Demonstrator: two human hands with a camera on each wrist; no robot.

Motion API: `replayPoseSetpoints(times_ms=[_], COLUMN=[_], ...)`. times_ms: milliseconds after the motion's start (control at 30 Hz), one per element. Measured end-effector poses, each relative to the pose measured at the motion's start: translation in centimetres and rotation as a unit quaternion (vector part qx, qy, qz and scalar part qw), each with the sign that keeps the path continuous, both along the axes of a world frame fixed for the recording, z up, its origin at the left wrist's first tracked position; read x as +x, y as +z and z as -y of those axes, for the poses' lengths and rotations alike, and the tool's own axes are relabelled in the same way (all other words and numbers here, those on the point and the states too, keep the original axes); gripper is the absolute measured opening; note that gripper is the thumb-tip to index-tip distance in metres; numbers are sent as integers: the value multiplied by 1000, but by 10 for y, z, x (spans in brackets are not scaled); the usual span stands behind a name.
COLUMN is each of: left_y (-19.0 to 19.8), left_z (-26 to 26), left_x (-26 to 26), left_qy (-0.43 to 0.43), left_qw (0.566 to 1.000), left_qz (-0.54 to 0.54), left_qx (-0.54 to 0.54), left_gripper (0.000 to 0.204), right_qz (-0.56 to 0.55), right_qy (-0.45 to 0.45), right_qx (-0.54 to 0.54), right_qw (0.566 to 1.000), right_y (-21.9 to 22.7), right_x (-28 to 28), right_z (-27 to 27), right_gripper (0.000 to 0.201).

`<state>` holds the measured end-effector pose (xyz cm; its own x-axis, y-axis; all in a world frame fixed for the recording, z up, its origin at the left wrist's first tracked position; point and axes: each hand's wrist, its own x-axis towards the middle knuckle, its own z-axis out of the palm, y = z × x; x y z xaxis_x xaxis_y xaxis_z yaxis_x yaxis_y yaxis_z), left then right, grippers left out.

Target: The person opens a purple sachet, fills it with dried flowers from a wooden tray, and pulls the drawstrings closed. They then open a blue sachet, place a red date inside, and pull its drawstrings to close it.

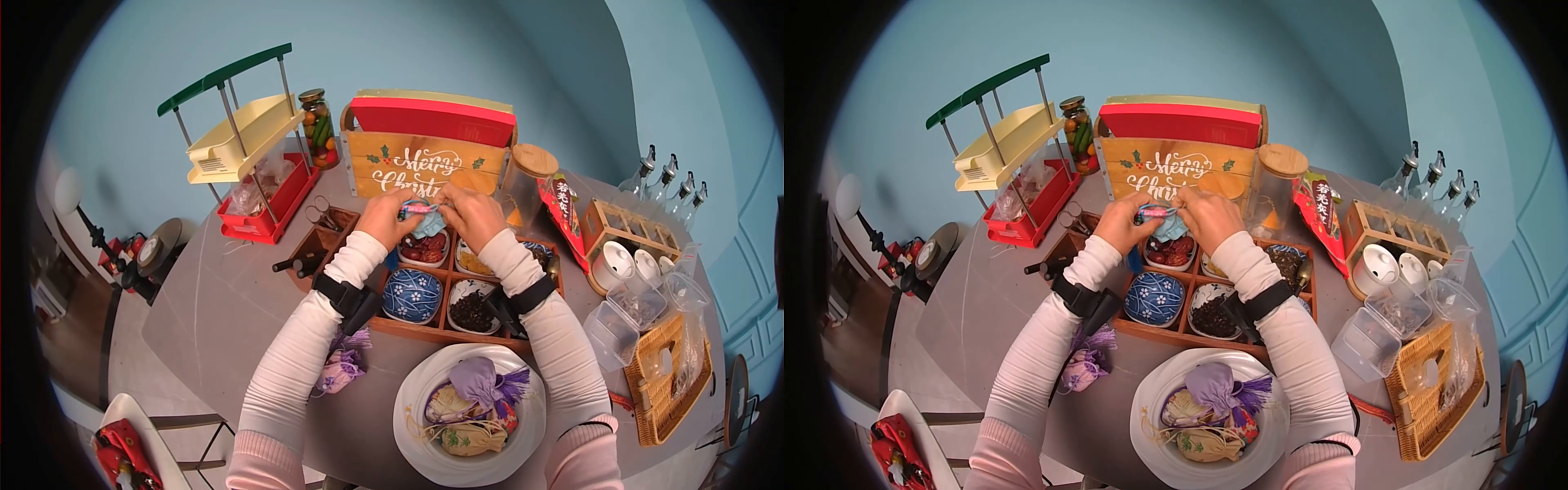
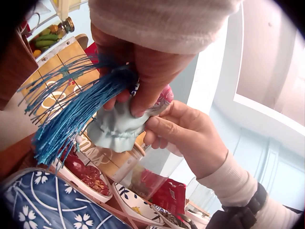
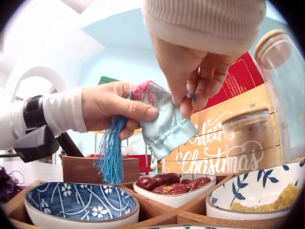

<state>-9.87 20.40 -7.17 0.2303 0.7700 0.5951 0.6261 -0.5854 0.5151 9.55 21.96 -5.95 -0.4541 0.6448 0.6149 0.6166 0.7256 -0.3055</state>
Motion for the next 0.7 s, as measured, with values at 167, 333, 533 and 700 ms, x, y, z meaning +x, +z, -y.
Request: replayPoseSetpoints(times_ms=[167, 333, 533, 700], left_y=[-3, -3, -8, -4], left_z=[-1, -1, -4, 0], left_x=[0, 2, 0, 2], left_qy=[6, 11, 14, 22], left_qw=[1000, 1000, 1000, 999], left_qz=[2, -1, -10, -22], left_qx=[0, 10, -4, 14], left_gripper=[17, 18, 21, 23], right_qz=[0, 11, 11, 4], right_qy=[17, 3, 13, 17], right_qx=[18, 8, 10, 11], right_qw=[1000, 1000, 1000, 1000], right_y=[1, 4, 1, 0], right_x=[-1, -1, 0, -1], right_z=[1, 3, 1, 1], right_gripper=[11, 10, 10, 12])
